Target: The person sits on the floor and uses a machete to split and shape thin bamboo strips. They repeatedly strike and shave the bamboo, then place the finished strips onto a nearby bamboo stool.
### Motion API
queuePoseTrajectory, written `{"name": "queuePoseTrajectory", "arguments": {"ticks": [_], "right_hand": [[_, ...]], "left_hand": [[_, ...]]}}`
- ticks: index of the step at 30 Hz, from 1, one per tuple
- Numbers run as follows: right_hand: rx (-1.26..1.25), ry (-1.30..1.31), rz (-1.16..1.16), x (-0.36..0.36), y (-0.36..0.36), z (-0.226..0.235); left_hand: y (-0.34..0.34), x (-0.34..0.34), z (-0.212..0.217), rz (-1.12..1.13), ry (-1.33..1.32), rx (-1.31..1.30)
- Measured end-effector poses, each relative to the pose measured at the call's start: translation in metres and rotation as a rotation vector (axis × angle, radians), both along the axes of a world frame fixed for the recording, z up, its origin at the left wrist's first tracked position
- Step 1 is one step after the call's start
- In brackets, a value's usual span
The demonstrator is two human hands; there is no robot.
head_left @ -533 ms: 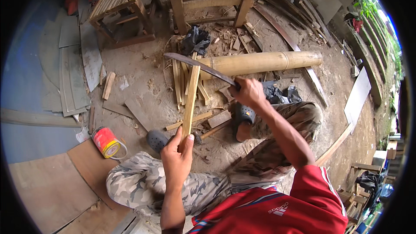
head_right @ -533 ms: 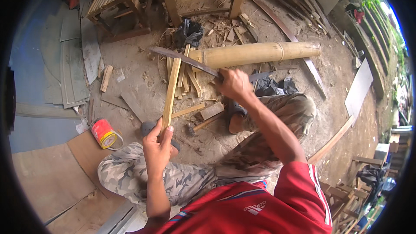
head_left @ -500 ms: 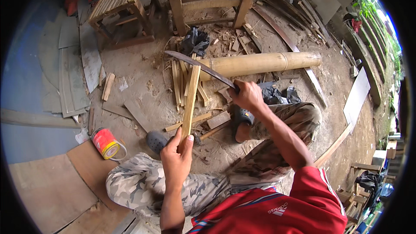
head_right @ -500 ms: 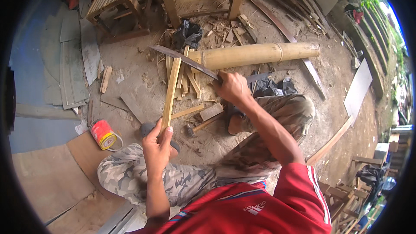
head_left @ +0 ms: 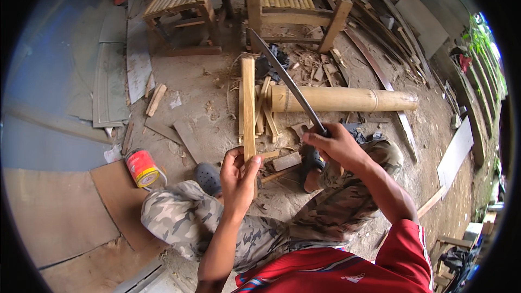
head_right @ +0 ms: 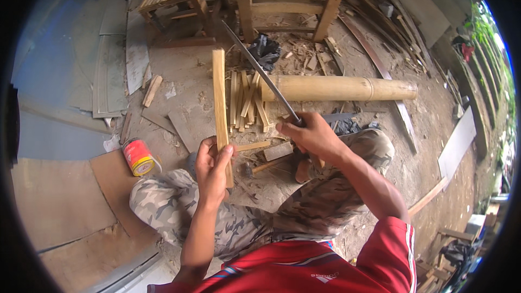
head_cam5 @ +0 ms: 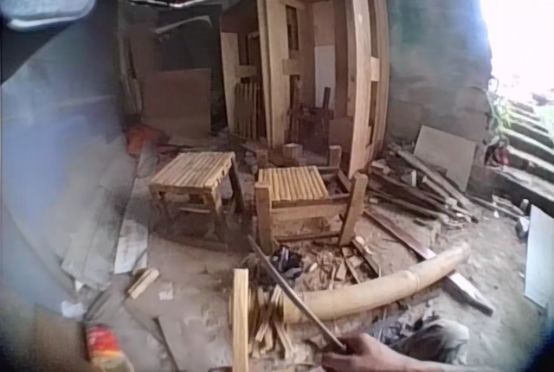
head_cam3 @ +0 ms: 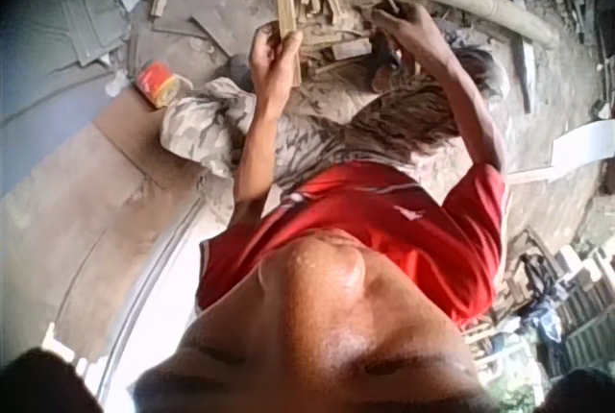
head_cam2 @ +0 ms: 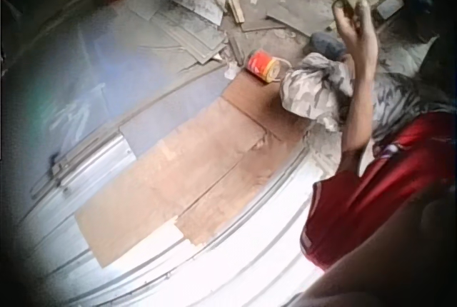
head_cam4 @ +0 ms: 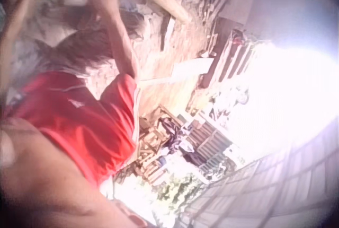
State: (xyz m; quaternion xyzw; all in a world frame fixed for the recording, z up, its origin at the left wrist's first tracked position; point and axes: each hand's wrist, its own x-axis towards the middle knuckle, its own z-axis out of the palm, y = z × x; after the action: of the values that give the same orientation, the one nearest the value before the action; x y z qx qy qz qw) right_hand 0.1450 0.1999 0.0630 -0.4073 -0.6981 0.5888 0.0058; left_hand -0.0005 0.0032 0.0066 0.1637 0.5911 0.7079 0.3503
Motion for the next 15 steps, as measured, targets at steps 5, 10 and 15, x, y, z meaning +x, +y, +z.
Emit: {"name": "queuePoseTrajectory", "arguments": {"ticks": [5, 10, 15], "right_hand": [[-0.106, 0.060, 0.009, -0.007, -0.031, -0.011], [-0.120, 0.117, 0.003, -0.025, -0.051, -0.019], [-0.184, 0.231, -0.040, -0.022, -0.047, -0.026]], "left_hand": [[0.015, -0.012, 0.020, 0.020, -0.033, 0.016], [0.021, -0.018, 0.022, 0.120, -0.091, 0.166], [0.028, -0.015, 0.016, 0.165, -0.134, 0.293]]}}
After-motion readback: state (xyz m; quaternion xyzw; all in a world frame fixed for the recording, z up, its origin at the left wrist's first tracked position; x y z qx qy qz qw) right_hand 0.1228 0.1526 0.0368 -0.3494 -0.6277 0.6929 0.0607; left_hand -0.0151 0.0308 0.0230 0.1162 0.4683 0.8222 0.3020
